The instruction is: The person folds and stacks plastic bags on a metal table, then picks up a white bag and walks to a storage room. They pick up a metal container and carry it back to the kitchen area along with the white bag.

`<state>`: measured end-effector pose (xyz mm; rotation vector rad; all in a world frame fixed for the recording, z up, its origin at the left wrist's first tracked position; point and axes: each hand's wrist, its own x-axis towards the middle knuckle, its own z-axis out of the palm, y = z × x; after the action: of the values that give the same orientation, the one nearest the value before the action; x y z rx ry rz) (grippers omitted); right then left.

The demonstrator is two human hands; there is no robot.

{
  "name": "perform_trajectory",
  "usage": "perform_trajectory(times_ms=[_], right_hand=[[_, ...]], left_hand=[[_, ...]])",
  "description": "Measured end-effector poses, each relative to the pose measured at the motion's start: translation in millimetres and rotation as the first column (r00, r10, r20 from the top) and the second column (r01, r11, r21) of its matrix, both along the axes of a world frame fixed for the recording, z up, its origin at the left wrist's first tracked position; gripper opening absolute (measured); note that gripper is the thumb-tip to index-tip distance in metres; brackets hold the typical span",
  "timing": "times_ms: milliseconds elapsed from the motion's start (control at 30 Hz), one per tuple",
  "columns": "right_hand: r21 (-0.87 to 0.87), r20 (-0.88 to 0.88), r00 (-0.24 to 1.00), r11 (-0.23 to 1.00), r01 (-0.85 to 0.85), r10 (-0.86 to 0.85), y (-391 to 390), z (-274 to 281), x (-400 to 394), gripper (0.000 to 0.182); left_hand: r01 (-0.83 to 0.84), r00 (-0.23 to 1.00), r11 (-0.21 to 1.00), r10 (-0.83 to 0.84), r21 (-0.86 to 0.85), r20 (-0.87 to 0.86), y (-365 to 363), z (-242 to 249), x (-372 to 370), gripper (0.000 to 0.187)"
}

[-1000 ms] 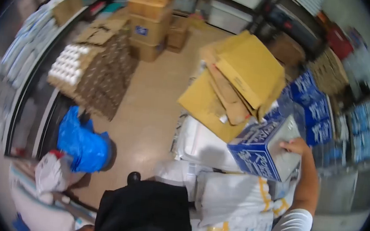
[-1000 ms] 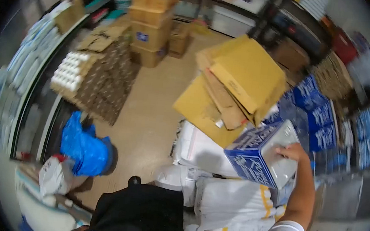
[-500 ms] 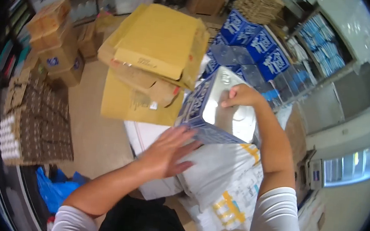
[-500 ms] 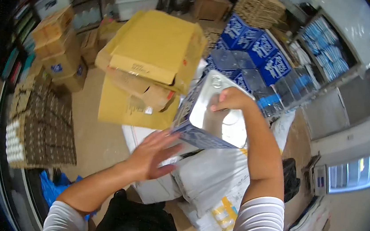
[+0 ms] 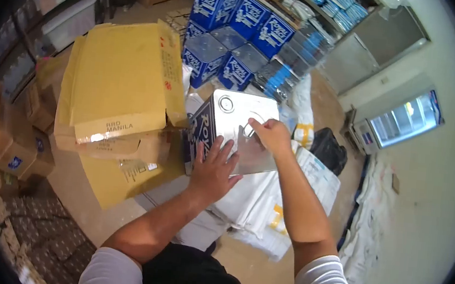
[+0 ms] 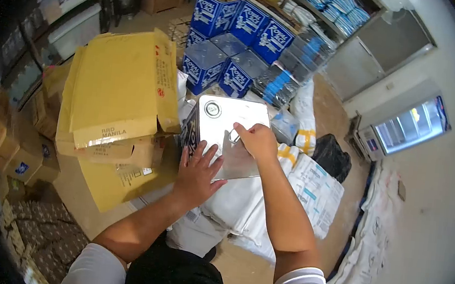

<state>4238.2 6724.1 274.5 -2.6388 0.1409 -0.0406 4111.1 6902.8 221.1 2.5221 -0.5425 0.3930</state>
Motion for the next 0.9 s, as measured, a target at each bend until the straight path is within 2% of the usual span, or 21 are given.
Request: perform_trajectory(times_ms=[33,100,133,167,233,267,300,367,433,533,567,633,667,700,733,767,833,867,900], right_hand=[[-0.009,-0.001,1.0,1.0,0.021,-0.021,6,5,0,0.047],[0.068,-0.13,0.991,0.997,-0.032,0.04,19,16,7,0.046],[0.1,-0.308,0.95,0.992,0.078,-0.043,23,15,15,0.043],[0.101,-0.317,0.947,0.991,0.09,-0.054,25,12,18,0.043],[0.227,-0.458,0.883,0.946,0.231,-0.105,31,12,17,0.036],[0.252,-0.514,0.831,0.889,0.383,-0.212,43,16,14,0.029],[0.259,-0.506,0.836,0.886,0.384,-0.215,44,14,16,0.029],[0.304,-0.503,0.799,0.797,0.522,-0.331,48,9,20,0.028],[0.299,-0.468,0.81,0.799,0.522,-0.354,45,8,19,0.025],[0.154,-0.441,0.842,0.897,0.413,-0.312,39,14,23,0.02],[0.158,-0.436,0.844,0.896,0.415,-0.313,33,13,27,0.02],[0.342,-0.576,0.762,0.759,0.554,-0.297,21,5,34,0.018],[0.342,-0.568,0.763,0.754,0.56,-0.308,17,2,33,0.018],[0.519,-0.675,0.705,0.537,0.665,-0.219,14,-1,30,0.018],[0.621,-0.744,0.662,0.27,0.736,-0.094,13,-3,28,0.017],[0.631,-0.761,0.647,0.181,0.755,-0.049,17,-5,27,0.019],[0.662,-0.75,0.662,-0.013,0.75,0.006,14,-4,17,0.021],[0.672,-0.741,0.672,-0.012,0.741,0.004,13,1,14,0.021],[0.669,-0.743,0.67,0.046,0.742,-0.001,15,7,11,0.025]], left_hand=[[0.004,1.0,1.0,-0.004,0.005,0.015,2,0,0,0.055],[0.028,1.0,1.0,-0.028,0.0,0.012,4,-1,0,0.056],[0.036,0.999,0.999,-0.036,-0.032,0.0,5,1,0,0.057],[0.044,0.999,0.997,-0.045,-0.063,-0.014,6,3,0,0.058],[0.059,0.998,0.995,-0.062,-0.08,-0.033,8,8,-4,0.059],[0.072,0.996,0.993,-0.076,-0.092,-0.04,9,8,-3,0.059],[0.082,0.995,0.991,-0.087,-0.105,-0.042,10,10,-1,0.058],[0.096,0.994,0.988,-0.102,-0.123,-0.042,13,10,-1,0.058],[0.124,0.989,0.985,-0.133,-0.123,-0.064,15,11,-2,0.059],[0.147,0.98,0.983,-0.16,-0.112,-0.118,17,15,-3,0.062],[0.151,0.979,0.983,-0.163,-0.102,-0.125,17,16,-2,0.063],[0.17,0.974,0.981,-0.181,-0.089,-0.135,18,17,-2,0.065],[0.172,0.97,0.98,-0.185,-0.097,-0.156,18,17,-2,0.067],[0.174,0.966,0.979,-0.19,-0.107,-0.175,18,18,-1,0.07],[0.196,0.957,0.976,-0.211,-0.095,-0.198,20,18,0,0.075],[0.228,0.947,0.968,-0.245,-0.104,-0.209,24,21,-1,0.079],[0.267,0.949,0.935,-0.297,-0.236,-0.105,36,20,-7,0.081],[0.267,0.951,0.933,-0.296,-0.242,-0.09,50,22,-18,0.081],[0.264,0.954,0.932,-0.29,-0.248,-0.078,66,18,-33,0.082]])
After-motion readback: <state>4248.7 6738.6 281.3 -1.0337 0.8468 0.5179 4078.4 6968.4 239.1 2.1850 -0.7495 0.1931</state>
